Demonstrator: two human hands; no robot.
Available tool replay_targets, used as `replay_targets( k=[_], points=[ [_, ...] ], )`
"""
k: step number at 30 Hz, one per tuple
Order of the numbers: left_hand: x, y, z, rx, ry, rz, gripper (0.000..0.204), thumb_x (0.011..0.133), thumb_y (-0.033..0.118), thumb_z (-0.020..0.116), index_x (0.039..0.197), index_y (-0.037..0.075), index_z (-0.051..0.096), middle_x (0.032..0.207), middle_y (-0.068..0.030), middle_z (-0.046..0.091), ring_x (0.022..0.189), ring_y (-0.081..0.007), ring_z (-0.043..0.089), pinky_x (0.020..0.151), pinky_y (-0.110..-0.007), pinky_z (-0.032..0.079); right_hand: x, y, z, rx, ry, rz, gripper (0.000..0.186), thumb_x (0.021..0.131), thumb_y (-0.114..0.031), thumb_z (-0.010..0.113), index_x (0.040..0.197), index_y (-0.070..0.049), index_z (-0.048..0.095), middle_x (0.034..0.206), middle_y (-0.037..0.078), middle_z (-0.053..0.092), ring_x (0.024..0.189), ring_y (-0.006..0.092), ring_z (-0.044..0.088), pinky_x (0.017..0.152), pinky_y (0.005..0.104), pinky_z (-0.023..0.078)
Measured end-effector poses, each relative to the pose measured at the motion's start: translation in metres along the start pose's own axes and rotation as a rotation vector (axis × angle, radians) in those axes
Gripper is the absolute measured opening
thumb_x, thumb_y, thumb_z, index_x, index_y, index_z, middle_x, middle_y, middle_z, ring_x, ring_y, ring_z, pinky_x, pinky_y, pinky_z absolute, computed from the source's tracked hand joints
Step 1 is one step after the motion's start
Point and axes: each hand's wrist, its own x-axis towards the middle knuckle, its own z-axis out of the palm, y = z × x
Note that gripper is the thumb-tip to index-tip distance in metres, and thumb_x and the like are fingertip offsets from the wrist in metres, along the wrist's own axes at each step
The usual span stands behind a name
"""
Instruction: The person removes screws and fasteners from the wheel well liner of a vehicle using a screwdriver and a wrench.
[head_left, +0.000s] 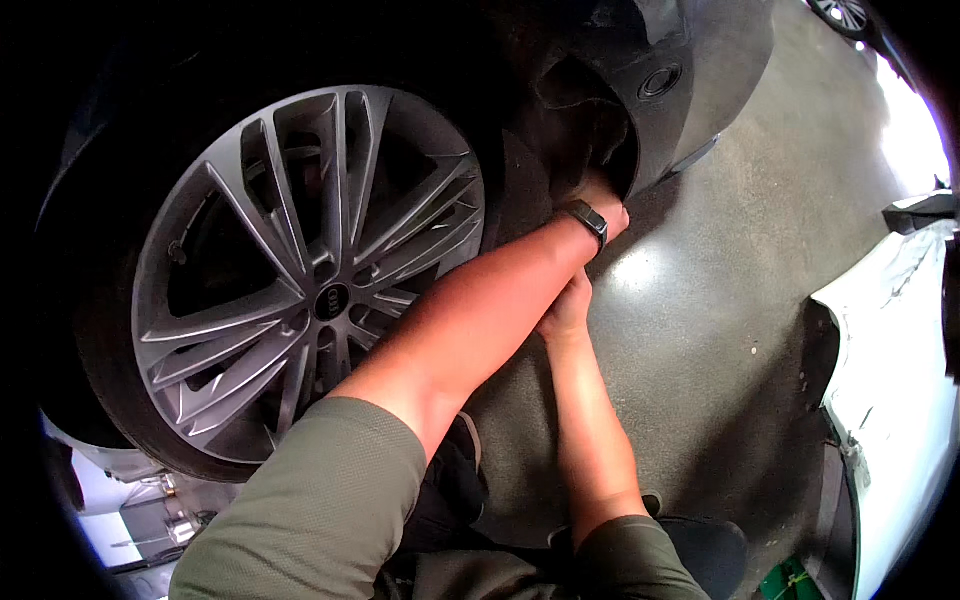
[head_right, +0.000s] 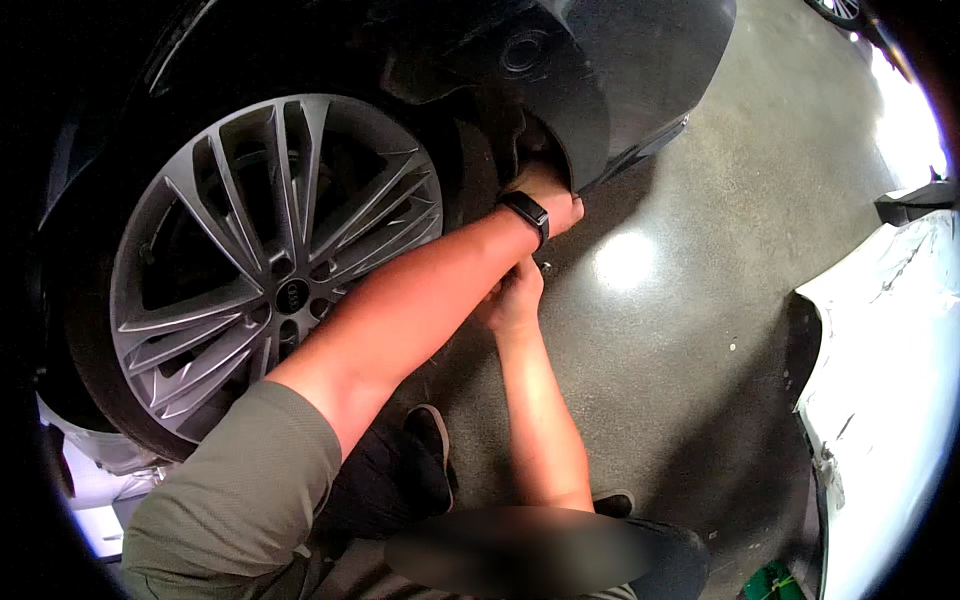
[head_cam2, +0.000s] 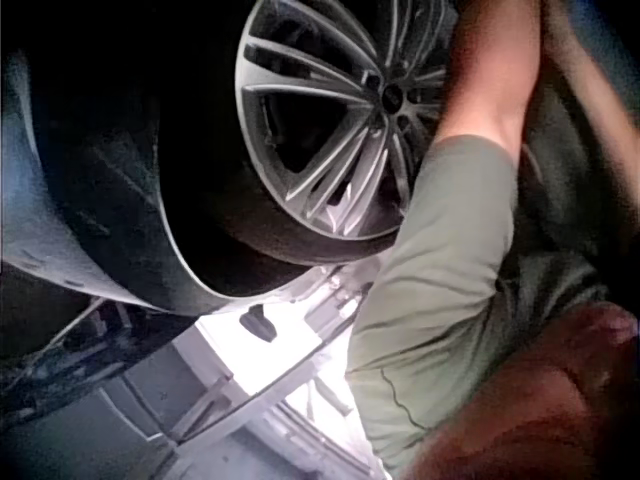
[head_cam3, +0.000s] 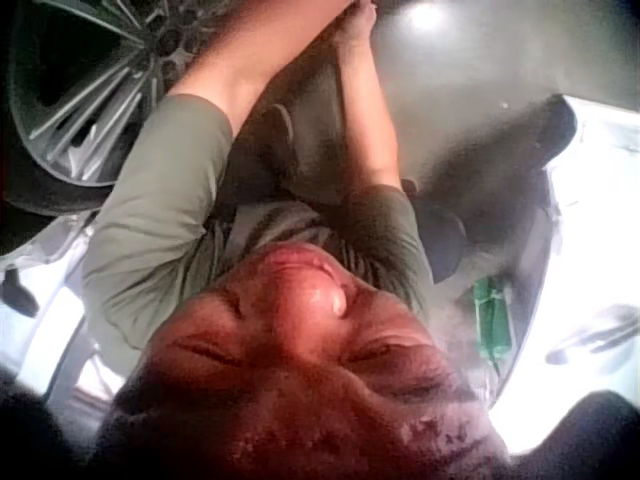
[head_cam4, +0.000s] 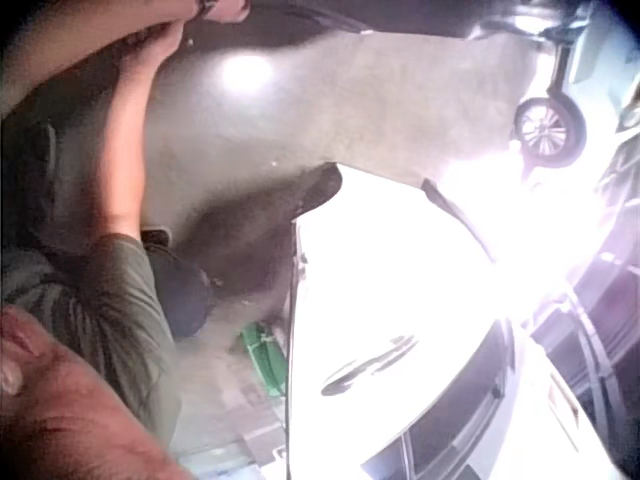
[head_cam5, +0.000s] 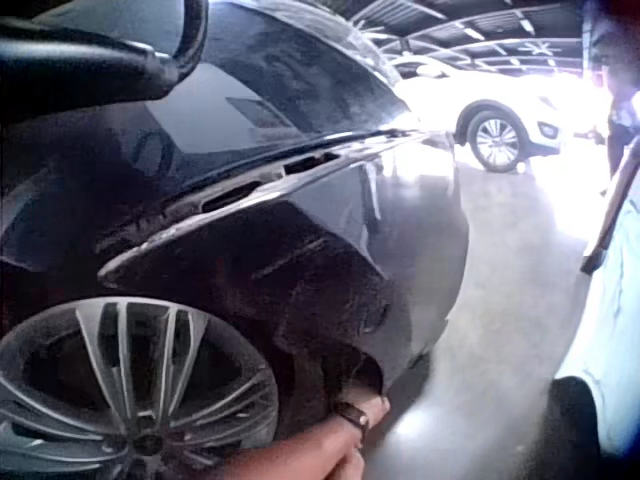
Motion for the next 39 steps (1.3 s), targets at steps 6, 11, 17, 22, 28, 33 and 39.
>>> replay_targets(
  k=[6,11,17,22,28,33,39],
  points=[
    [-0.010,0.002,-0.004,0.070,0.005,0.038,0.046,0.089,0.037,0.056,0.111,0.000,0.071,0.117,-0.0198,0.070,0.106,-0.0349,0.067,0.094,-0.046,0.050,0.016,0.026,0.001,0.257,-0.255,-0.133,0.038,0.103,-0.035,0.049,0.121,-0.004,0.060,0.116,0.013,0.067,0.104,0.0271,0.064,0.092,0.0440,0.052],
    [0.003,-0.003,0.021,-0.118,0.087,-0.041,0.049,0.090,0.039,0.054,0.106,-0.003,0.073,0.114,-0.0231,0.070,0.106,-0.0400,0.066,0.096,-0.046,0.050,0.033,0.054,-0.023,0.140,-0.106,-0.123,0.039,0.104,-0.033,0.048,0.126,-0.001,0.057,0.121,0.013,0.066,0.108,0.0286,0.065,0.094,0.0450,0.053],
    [-0.012,-0.005,0.003,-0.035,-0.053,0.068,0.046,0.094,0.038,0.052,0.104,-0.001,0.074,0.111,-0.0213,0.071,0.101,-0.0377,0.068,0.092,-0.047,0.052,-0.009,-0.001,0.021,-0.253,0.211,-0.064,0.036,0.101,-0.018,0.052,0.131,0.002,0.054,0.119,0.016,0.067,0.103,0.0315,0.068,0.088,0.0459,0.057],
    [-0.023,-0.013,-0.009,-0.032,-0.062,0.057,0.043,0.093,0.037,0.054,0.101,0.000,0.075,0.109,-0.0202,0.072,0.100,-0.0367,0.069,0.091,-0.046,0.053,0.001,0.013,0.030,-0.668,0.317,-0.147,0.033,0.099,-0.019,0.059,0.126,-0.001,0.058,0.116,0.012,0.069,0.101,0.0237,0.068,0.088,0.0384,0.055],
    [-0.016,0.018,-0.027,0.112,-0.016,0.176,0.042,0.092,0.035,0.055,0.107,0.001,0.073,0.114,-0.0204,0.071,0.102,-0.0366,0.068,0.091,-0.046,0.053,0.054,0.047,-0.056,-0.779,0.252,-0.431,0.066,0.091,-0.038,0.071,0.140,-0.002,0.049,0.136,0.015,0.061,0.128,0.0277,0.056,0.104,0.0379,0.046],
    [-0.024,-0.009,-0.016,0.311,-0.018,0.254,0.040,0.093,0.034,0.051,0.104,0.005,0.076,0.112,-0.0183,0.072,0.102,-0.0353,0.069,0.089,-0.046,0.053,0.016,0.046,0.006,-0.918,0.313,-0.445,0.072,0.086,-0.042,0.076,0.137,0.000,0.047,0.130,0.017,0.064,0.122,0.0303,0.061,0.100,0.0391,0.049],
    [-0.020,0.003,-0.023,0.244,-0.098,0.191,0.042,0.095,0.035,0.049,0.102,0.004,0.077,0.111,-0.0188,0.072,0.102,-0.0356,0.069,0.090,-0.046,0.053,0.004,0.024,0.025,-0.419,0.235,-0.534,0.039,0.090,-0.025,0.074,0.115,-0.001,0.056,0.110,0.011,0.067,0.097,0.0155,0.063,0.084,0.0304,0.052]
  ],
)
